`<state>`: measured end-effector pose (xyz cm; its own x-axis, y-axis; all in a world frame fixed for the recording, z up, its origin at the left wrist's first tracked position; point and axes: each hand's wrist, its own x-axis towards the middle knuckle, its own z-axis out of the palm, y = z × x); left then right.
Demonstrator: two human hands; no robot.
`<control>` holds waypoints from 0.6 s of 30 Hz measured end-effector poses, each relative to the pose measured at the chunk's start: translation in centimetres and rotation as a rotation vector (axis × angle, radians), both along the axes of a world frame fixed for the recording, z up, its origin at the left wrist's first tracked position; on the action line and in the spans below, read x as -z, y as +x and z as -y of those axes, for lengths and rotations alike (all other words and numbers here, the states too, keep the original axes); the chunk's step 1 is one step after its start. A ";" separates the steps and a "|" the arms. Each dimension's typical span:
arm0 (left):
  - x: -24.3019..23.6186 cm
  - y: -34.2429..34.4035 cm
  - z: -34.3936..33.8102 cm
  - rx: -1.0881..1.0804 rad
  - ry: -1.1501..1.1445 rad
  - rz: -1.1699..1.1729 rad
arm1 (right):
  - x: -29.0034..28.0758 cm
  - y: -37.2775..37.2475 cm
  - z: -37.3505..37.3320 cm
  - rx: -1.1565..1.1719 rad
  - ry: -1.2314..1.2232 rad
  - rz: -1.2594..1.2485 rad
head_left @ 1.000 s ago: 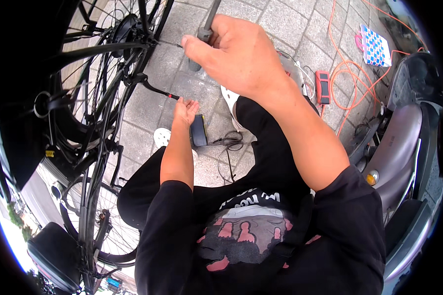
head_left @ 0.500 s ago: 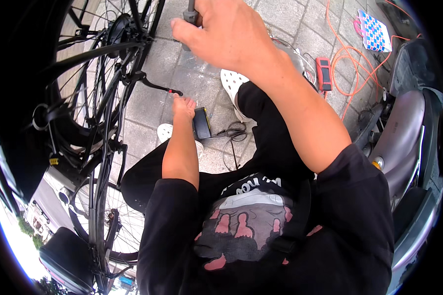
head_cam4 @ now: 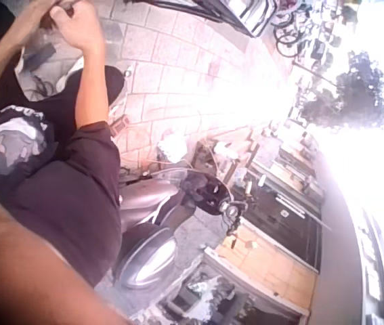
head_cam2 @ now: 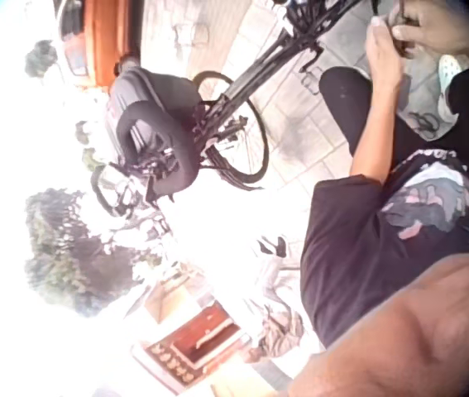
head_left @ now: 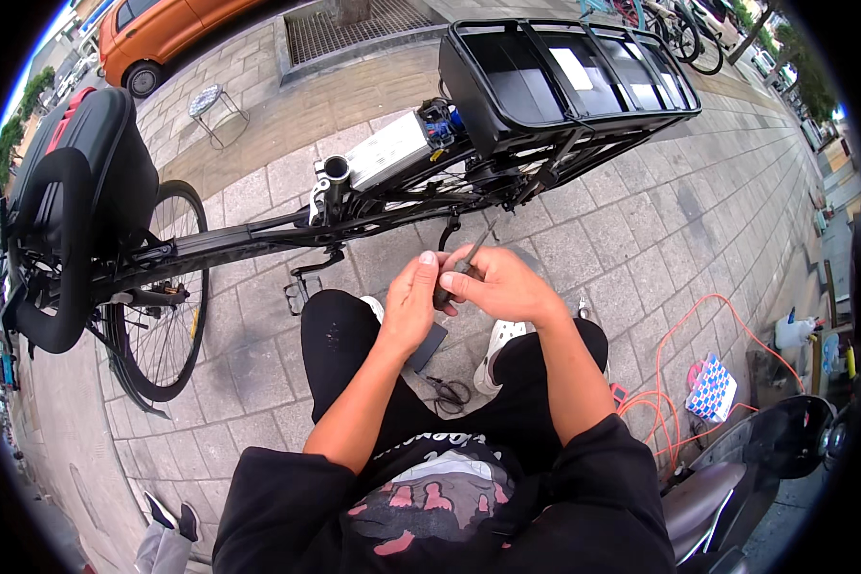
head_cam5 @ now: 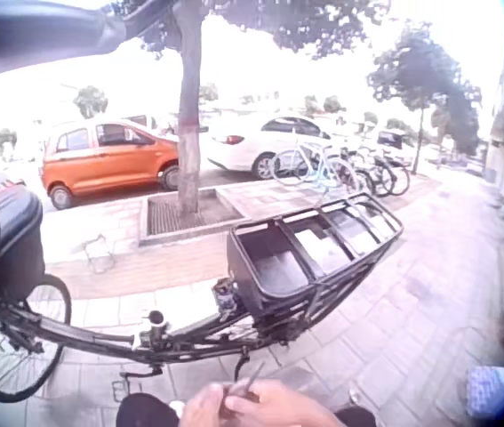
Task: The person sits on the ground and works on the electrical components of a bicycle. They strip the ends of wires, connect them to a battery pack mounted on the rear rack, and secure the connections with electrical tape.
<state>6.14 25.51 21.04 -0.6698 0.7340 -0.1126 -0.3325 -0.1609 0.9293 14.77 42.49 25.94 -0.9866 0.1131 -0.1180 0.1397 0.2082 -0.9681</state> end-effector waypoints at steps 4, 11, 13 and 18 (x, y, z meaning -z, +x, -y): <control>-7.6 -5.1 5.8 -0.185 0.132 -0.331 | -8.6 -6.9 4.6 0.036 -0.141 -0.064; -13.2 -15.8 1.6 -0.475 -0.099 -0.771 | -11.3 -18.3 3.3 0.226 -0.615 -0.216; -13.7 -18.1 0.3 -0.505 -0.079 -0.861 | -11.9 -19.9 2.4 0.229 -0.694 -0.248; -14.7 -19.5 -1.0 -0.399 -0.153 -0.791 | -10.5 -22.1 0.9 0.302 -0.687 -0.251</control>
<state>-13.39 26.47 35.75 -0.7951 0.4453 0.4117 0.4673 0.0172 0.8839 -7.38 41.63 36.42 -0.9310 0.3631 -0.0366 -0.1449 -0.4598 -0.8761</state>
